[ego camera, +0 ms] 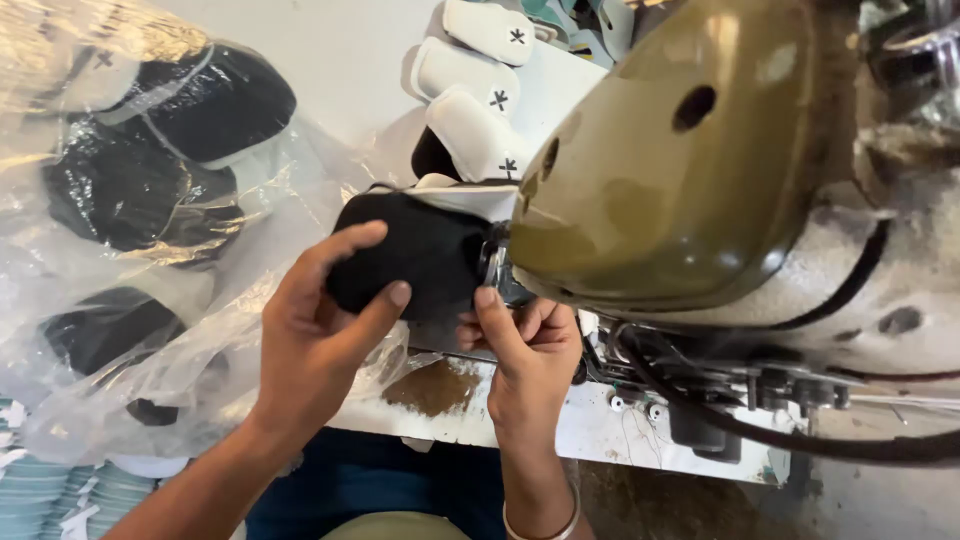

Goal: The person operates a sewing machine to stitch the edges of black slipper uppers. They repeatedly pick up a slipper from a plastic bag, guide it through the machine, and then place the finished slipper on the table.

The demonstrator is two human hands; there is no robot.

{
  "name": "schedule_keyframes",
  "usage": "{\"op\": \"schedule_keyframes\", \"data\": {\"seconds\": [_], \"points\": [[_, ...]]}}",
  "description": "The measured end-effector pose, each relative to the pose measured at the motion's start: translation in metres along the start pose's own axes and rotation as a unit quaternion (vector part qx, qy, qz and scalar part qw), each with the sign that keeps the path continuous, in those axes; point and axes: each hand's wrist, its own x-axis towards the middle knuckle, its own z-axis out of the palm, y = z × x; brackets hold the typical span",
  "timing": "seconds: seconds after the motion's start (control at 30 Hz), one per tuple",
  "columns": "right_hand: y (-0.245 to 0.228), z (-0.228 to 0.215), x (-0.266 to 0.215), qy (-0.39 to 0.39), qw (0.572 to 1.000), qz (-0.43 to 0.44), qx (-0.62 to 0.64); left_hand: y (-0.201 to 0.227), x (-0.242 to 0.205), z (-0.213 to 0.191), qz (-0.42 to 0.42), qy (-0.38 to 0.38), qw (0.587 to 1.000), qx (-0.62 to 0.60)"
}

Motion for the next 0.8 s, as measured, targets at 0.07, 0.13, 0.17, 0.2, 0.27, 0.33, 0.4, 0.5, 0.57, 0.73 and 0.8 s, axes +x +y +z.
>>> {"op": "schedule_keyframes", "data": {"seconds": [0.07,0.13,0.17,0.2,0.27,0.33,0.4,0.5,0.57,0.73,0.8], "points": [[0.001,-0.004,0.002,0.001,1.000,-0.011,-0.021,-0.007,-0.011,0.000,-0.015,-0.003,1.000,0.010],[0.001,-0.007,0.002,-0.001,0.999,-0.018,-0.046,-0.012,-0.024,0.004,-0.031,-0.001,0.999,0.019],[0.000,-0.008,0.002,-0.002,0.999,-0.009,-0.047,-0.014,-0.030,0.006,-0.010,-0.011,1.000,0.020],[0.000,-0.009,0.001,-0.003,0.999,0.000,-0.048,-0.016,-0.036,0.009,0.011,-0.021,1.000,0.021],[-0.001,-0.012,-0.002,-0.025,0.999,0.012,-0.025,-0.033,-0.048,0.011,-0.038,-0.017,0.998,0.053],[0.001,-0.017,-0.006,-0.043,0.999,0.027,-0.003,-0.042,-0.055,0.014,-0.091,-0.015,0.992,0.087],[0.006,-0.021,-0.006,-0.081,0.997,-0.008,0.011,-0.042,-0.053,0.019,-0.022,-0.039,0.993,0.112],[0.006,-0.020,-0.005,-0.057,0.998,-0.010,-0.001,-0.042,-0.045,0.024,-0.015,-0.030,0.995,0.098],[0.008,-0.024,-0.005,-0.065,0.998,-0.018,-0.006,-0.036,-0.039,0.028,0.006,-0.028,0.992,0.120],[-0.013,-0.035,-0.008,-0.089,0.995,-0.028,-0.025,-0.024,-0.026,0.036,0.059,-0.038,0.985,0.157],[-0.029,-0.056,-0.012,0.013,0.940,-0.154,-0.304,-0.019,-0.020,0.040,0.069,-0.063,0.993,0.071]]}}
